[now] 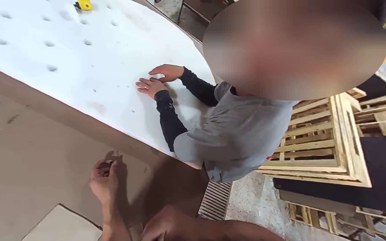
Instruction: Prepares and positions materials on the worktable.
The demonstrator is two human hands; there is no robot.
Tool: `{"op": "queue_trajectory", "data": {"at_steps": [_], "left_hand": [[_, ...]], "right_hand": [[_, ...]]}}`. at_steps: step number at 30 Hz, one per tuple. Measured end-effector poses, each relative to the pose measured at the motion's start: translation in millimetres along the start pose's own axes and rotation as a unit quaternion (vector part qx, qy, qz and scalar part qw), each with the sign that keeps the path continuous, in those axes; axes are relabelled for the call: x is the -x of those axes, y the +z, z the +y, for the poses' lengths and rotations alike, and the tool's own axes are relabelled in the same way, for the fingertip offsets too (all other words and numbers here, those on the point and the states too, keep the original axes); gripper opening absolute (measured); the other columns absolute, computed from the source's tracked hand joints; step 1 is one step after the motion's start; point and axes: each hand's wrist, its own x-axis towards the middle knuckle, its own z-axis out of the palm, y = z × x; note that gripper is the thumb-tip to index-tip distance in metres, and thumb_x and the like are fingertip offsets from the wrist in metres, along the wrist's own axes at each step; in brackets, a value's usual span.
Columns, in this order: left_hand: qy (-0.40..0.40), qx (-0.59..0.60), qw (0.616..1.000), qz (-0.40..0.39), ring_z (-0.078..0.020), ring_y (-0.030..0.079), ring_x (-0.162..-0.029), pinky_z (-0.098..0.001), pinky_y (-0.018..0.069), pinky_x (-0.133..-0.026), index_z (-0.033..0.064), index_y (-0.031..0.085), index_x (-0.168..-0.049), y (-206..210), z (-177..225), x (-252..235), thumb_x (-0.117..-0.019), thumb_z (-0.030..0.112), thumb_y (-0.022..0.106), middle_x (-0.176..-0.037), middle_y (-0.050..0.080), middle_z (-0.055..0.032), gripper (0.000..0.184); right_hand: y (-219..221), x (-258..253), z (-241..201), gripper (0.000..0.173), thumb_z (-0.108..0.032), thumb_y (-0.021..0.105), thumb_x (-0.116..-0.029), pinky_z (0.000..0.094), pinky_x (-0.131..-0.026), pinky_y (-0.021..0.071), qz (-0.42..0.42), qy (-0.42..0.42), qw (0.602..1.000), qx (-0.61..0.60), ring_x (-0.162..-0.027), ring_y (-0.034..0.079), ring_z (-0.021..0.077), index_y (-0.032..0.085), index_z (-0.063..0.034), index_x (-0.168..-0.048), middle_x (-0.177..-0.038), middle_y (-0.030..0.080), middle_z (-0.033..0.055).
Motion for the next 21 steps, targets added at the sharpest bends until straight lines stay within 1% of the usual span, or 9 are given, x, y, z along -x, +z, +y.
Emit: {"op": "queue_trajectory", "data": {"at_steps": [1,4,6,9,12,15,17,19,21], "left_hand": [[-0.003,0.003,1.000,-0.001,-0.0095,0.070,-0.078,-0.0295,0.0611,-0.070,0.0025,0.060,-0.134,0,-1,0,-0.0923,0.020,0.078,-0.109,0.072,-0.0094,0.049],[0.003,0.003,1.000,-0.002,-0.0081,0.070,-0.079,-0.0284,0.0610,-0.070,0.0042,0.061,-0.133,-2,-5,-1,-0.0920,0.022,0.078,-0.108,0.072,-0.0078,0.048],[0.004,-0.004,1.000,-0.001,-0.0078,0.070,-0.078,-0.0283,0.0608,-0.071,0.0044,0.061,-0.133,-1,-6,-2,-0.0919,0.022,0.078,-0.107,0.073,-0.0077,0.048],[0.007,-0.008,1.000,-0.006,-0.0079,0.070,-0.079,-0.0273,0.0604,-0.071,0.0051,0.061,-0.132,0,-7,0,-0.0927,0.023,0.077,-0.109,0.073,-0.0074,0.046],[0.010,-0.015,1.000,-0.005,-0.0099,0.070,-0.082,-0.0290,0.0602,-0.074,0.0048,0.061,-0.133,-1,-2,0,-0.0931,0.023,0.077,-0.110,0.072,-0.0088,0.046],[0.006,-0.024,1.000,0.003,-0.0108,0.069,-0.080,-0.0304,0.0596,-0.072,0.0056,0.061,-0.132,-2,0,-1,-0.0924,0.024,0.078,-0.109,0.072,-0.0090,0.047],[0.006,-0.026,1.000,-0.005,-0.0119,0.069,-0.082,-0.0313,0.0591,-0.075,0.0049,0.061,-0.133,-1,1,1,-0.0931,0.025,0.077,-0.110,0.072,-0.0106,0.047],[0.012,-0.018,1.000,-0.013,-0.0126,0.070,-0.085,-0.0317,0.0598,-0.077,0.0028,0.060,-0.133,-3,-2,2,-0.0936,0.025,0.076,-0.110,0.072,-0.0121,0.048],[0.010,-0.011,1.000,-0.011,-0.0116,0.071,-0.085,-0.0307,0.0602,-0.077,0.0032,0.060,-0.133,-5,-4,2,-0.0935,0.027,0.077,-0.110,0.072,-0.0114,0.049]], "right_hand": [[-2,15,17,0.014,-0.012,0.078,-0.0916,0.0277,-0.071,0.0607,0.026,0.038,0.998,0.033,-0.075,0.070,0.0115,0.077,0.0003,-0.098,-0.087,0.075,0.0082],[-16,58,45,0.015,-0.020,0.072,-0.0972,0.0277,-0.073,0.0602,0.080,0.181,0.970,0.139,-0.077,0.070,0.0086,0.078,-0.0065,-0.100,-0.087,0.076,0.0034],[-24,78,50,0.016,-0.020,0.068,-0.1001,0.0283,-0.070,0.0590,0.102,0.222,0.957,0.154,-0.073,0.069,0.0079,0.078,-0.0082,-0.100,-0.083,0.075,0.0028],[-22,90,47,0.017,-0.018,0.063,-0.1026,0.0297,-0.069,0.0592,0.099,0.231,0.959,0.132,-0.071,0.069,0.0098,0.076,-0.0065,-0.102,-0.081,0.074,0.0047],[-14,71,29,0.018,-0.017,0.064,-0.1027,0.0303,-0.070,0.0590,0.066,0.206,0.972,0.093,-0.073,0.069,0.0110,0.076,-0.0036,-0.102,-0.083,0.074,0.0063],[-8,54,16,0.016,-0.011,0.063,-0.1023,0.0298,-0.072,0.0607,0.014,0.173,0.983,0.051,-0.074,0.071,0.0129,0.073,0.0008,-0.104,-0.085,0.074,0.0092],[-12,54,17,0.017,-0.012,0.061,-0.1036,0.0310,-0.071,0.0602,-0.008,0.194,0.979,0.053,-0.073,0.070,0.0144,0.071,0.0016,-0.107,-0.085,0.073,0.0106],[-16,54,22,0.019,-0.016,0.061,-0.1039,0.0333,-0.071,0.0600,-0.018,0.233,0.971,0.045,-0.074,0.069,0.0156,0.068,-0.0008,-0.112,-0.088,0.072,0.0103],[-14,43,17,0.029,-0.012,0.070,-0.0981,0.0340,-0.070,0.0617,-0.018,0.222,0.975,-0.010,-0.075,0.071,0.0161,0.067,-0.0038,-0.125,-0.100,0.074,0.0097]]}}
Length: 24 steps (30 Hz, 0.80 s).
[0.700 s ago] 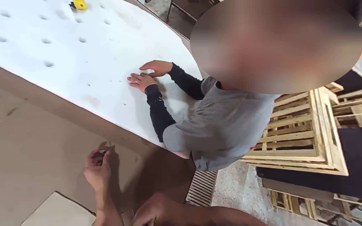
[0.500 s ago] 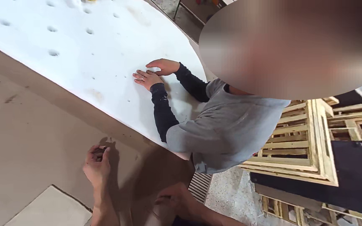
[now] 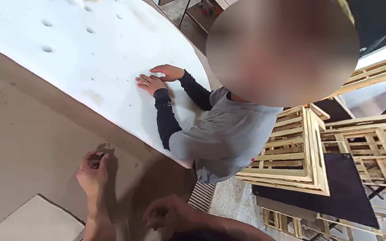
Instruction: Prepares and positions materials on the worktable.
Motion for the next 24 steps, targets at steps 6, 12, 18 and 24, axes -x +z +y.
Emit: {"op": "queue_trajectory", "data": {"at_steps": [6,12,18,24], "left_hand": [[0.001,0.010,1.000,-0.002,-0.0095,0.070,-0.082,-0.0286,0.0597,-0.075,0.0040,0.060,-0.133,0,0,-4,-0.0929,0.027,0.077,-0.108,0.072,-0.0103,0.050],[-0.008,0.017,1.000,-0.003,-0.0085,0.069,-0.083,-0.0273,0.0590,-0.075,0.0050,0.061,-0.132,-3,-1,-2,-0.0945,0.027,0.075,-0.111,0.072,-0.0080,0.046],[-0.008,-0.012,1.000,-0.010,-0.0119,0.070,-0.083,-0.0317,0.0590,-0.077,0.0078,0.061,-0.134,-3,-4,0,-0.0963,0.033,0.072,-0.108,0.073,-0.0091,0.047],[-0.011,0.000,1.000,-0.013,-0.0108,0.070,-0.083,-0.0306,0.0594,-0.076,0.0082,0.060,-0.135,-2,-2,-1,-0.0956,0.032,0.073,-0.109,0.073,-0.0086,0.048]], "right_hand": [[15,-29,-34,0.025,-0.001,0.074,-0.0913,0.0308,-0.079,0.0616,-0.028,-0.152,0.988,-0.024,-0.086,0.072,0.0152,0.074,0.0023,-0.116,-0.104,0.076,0.0128],[-5,4,10,0.017,-0.007,0.064,-0.1011,0.0301,-0.069,0.0620,0.054,0.015,0.995,-0.088,-0.073,0.071,0.0132,0.076,0.0027,-0.107,-0.091,0.077,0.0109],[1,14,23,0.022,-0.007,0.056,-0.1052,0.0320,-0.073,0.0622,0.056,0.032,0.991,-0.115,-0.077,0.072,0.0154,0.073,0.0050,-0.110,-0.097,0.077,0.0126],[10,13,18,0.027,-0.005,0.046,-0.1085,0.0348,-0.080,0.0629,0.006,0.066,0.990,-0.126,-0.082,0.074,0.0180,0.069,0.0078,-0.115,-0.100,0.076,0.0152]]}}
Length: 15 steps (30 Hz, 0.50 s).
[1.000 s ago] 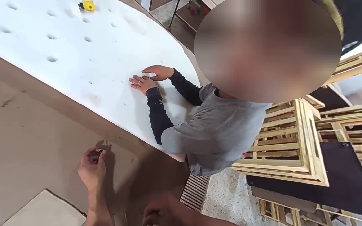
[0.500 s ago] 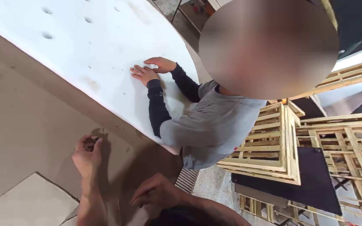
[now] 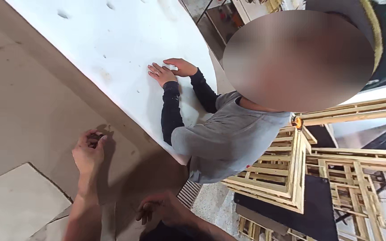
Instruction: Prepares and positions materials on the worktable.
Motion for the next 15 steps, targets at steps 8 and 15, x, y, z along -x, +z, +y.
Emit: {"op": "queue_trajectory", "data": {"at_steps": [8,15], "left_hand": [[0.003,0.007,1.000,0.001,-0.0153,0.070,-0.084,-0.0360,0.0598,-0.077,0.0066,0.060,-0.133,-2,5,0,-0.0959,0.028,0.073,-0.110,0.072,-0.0105,0.045],[0.002,-0.015,1.000,0.002,-0.0232,0.071,-0.086,-0.0453,0.0592,-0.078,0.0096,0.061,-0.135,-2,1,1,-0.0965,0.030,0.072,-0.110,0.072,-0.0140,0.045]], "right_hand": [[2,-7,-10,0.019,-0.003,0.064,-0.0998,0.0319,-0.075,0.0627,-0.013,-0.068,0.993,0.093,-0.077,0.073,0.0143,0.075,0.0016,-0.115,-0.093,0.077,0.0116],[17,-5,1,0.012,-0.001,0.078,-0.0884,0.0297,-0.072,0.0628,0.073,-0.040,0.996,0.039,-0.076,0.073,0.0120,0.079,0.0016,-0.100,-0.092,0.079,0.0102]]}}
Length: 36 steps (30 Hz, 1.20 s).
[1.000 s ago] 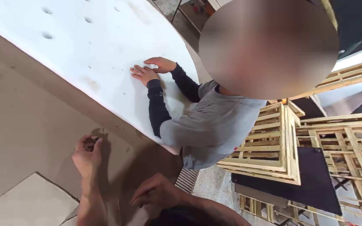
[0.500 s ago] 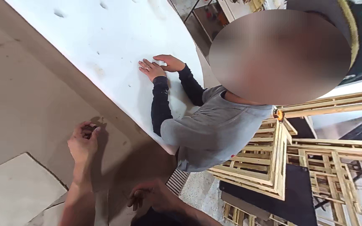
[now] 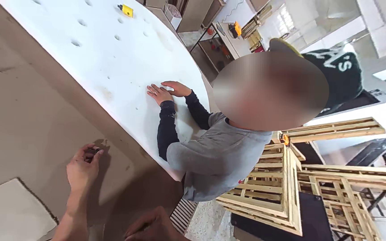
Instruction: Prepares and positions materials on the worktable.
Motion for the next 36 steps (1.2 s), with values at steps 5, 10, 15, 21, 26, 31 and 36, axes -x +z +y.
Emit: {"op": "queue_trajectory", "data": {"at_steps": [5,10,15,21,26,31,36], "left_hand": [[0.017,-0.004,1.000,-0.008,-0.0248,0.071,-0.087,-0.0462,0.0586,-0.080,0.0071,0.060,-0.135,0,2,-4,-0.0977,0.031,0.070,-0.109,0.072,-0.0162,0.045],[-0.001,0.011,1.000,-0.023,-0.0193,0.071,-0.085,-0.0409,0.0593,-0.079,0.0082,0.058,-0.136,-1,-9,-3,-0.0989,0.038,0.068,-0.109,0.072,-0.0132,0.049],[-0.006,0.019,0.999,-0.026,-0.0132,0.071,-0.086,-0.0346,0.0599,-0.079,0.0093,0.057,-0.138,0,-12,-4,-0.0984,0.038,0.069,-0.112,0.072,-0.0105,0.050],[0.009,0.036,0.999,-0.035,-0.0125,0.069,-0.087,-0.0318,0.0593,-0.080,0.0021,0.055,-0.139,3,-3,-2,-0.0993,0.032,0.068,-0.115,0.069,-0.0147,0.051],[0.010,0.016,0.999,-0.028,-0.0096,0.068,-0.083,-0.0294,0.0583,-0.077,0.0036,0.055,-0.139,4,-3,-2,-0.0989,0.030,0.069,-0.112,0.070,-0.0126,0.050],[0.031,0.005,0.999,-0.013,-0.0085,0.068,-0.082,-0.0285,0.0593,-0.075,0.0036,0.056,-0.138,5,-4,-2,-0.0982,0.029,0.070,-0.116,0.069,-0.0117,0.049],[0.035,0.001,0.999,0.003,-0.0105,0.070,-0.081,-0.0315,0.0612,-0.074,0.0045,0.058,-0.136,9,1,-2,-0.0976,0.029,0.071,-0.115,0.070,-0.0099,0.047]], "right_hand": [[-5,4,-7,0.010,0.004,0.079,-0.0844,0.0290,-0.065,0.0631,0.082,-0.019,0.996,-0.023,-0.067,0.073,0.0130,0.078,0.0044,-0.094,-0.083,0.078,0.0127],[3,-2,-15,0.009,0.006,0.068,-0.0927,0.0311,-0.067,0.0645,0.086,-0.093,0.989,-0.070,-0.071,0.074,0.0157,0.073,0.0106,-0.099,-0.086,0.076,0.0156],[1,3,-21,0.014,0.002,0.066,-0.0964,0.0308,-0.082,0.0626,-0.034,-0.158,0.982,0.102,-0.086,0.075,0.0147,0.075,0.0069,-0.106,-0.098,0.078,0.0137],[-40,34,20,0.018,-0.002,0.058,-0.1018,0.0366,-0.083,0.0619,0.035,-0.075,0.966,0.244,-0.085,0.075,0.0184,0.071,0.0058,-0.111,-0.094,0.077,0.0133],[-38,48,30,0.024,-0.017,0.053,-0.1066,0.0355,-0.066,0.0612,0.133,0.000,0.954,0.270,-0.068,0.071,0.0170,0.065,0.0031,-0.103,-0.079,0.072,0.0100],[-30,58,47,0.031,-0.022,0.047,-0.1089,0.0414,-0.061,0.0580,0.132,0.013,0.947,0.294,-0.064,0.067,0.0223,0.066,0.0021,-0.102,-0.073,0.066,0.0116],[-37,69,57,0.036,-0.027,0.044,-0.1107,0.0398,-0.075,0.0604,0.063,0.037,0.969,0.236,-0.075,0.071,0.0185,0.067,-0.0006,-0.105,-0.082,0.071,0.0088]]}}
